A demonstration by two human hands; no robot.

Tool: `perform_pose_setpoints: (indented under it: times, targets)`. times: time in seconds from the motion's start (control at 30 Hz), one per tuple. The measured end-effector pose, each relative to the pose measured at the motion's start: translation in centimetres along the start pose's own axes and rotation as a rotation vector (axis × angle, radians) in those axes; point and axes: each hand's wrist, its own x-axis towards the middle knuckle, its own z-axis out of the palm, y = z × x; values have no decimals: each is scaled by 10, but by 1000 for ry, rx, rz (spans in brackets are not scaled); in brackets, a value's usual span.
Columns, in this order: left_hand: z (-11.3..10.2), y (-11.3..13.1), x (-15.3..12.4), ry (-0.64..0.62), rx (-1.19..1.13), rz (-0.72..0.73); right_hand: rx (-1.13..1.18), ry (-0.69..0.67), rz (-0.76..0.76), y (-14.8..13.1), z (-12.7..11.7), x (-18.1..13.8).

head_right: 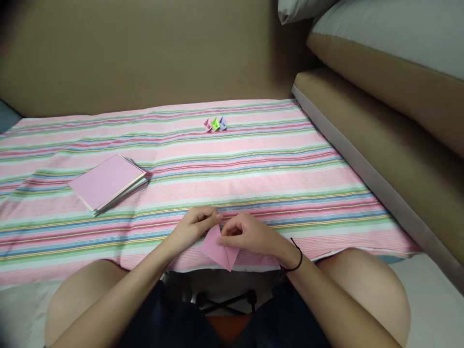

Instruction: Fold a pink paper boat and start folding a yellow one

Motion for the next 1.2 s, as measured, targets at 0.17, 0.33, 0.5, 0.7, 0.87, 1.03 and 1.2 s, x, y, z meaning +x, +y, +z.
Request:
perform_pose_setpoints:
  times: [0.17,0.33,0.5,0.7,0.87,1.03,1.2]
  targets:
    - [5,-1,-1,102,124,69,-25,22,-13,-2,-1,1]
    - [5,-3,1,136,134,74,-18,23,-9,-3,-1,0]
    - [-3,-3,4,-61,-54,-11,-39,46,22,-4,-4,-3]
    - [-4,-6,3,8,-128,22,21,264,-4,-5,-5,-2]
    - [-7,-6,5,304,-121,139,172,491,-25,0,-11,-2]
    - [-20,-7,9,349,293,506,-215,713,-304,2,-13,-3]
    - [-37,-9,8,37,479,429,-679,467,-397,7,-15,-1]
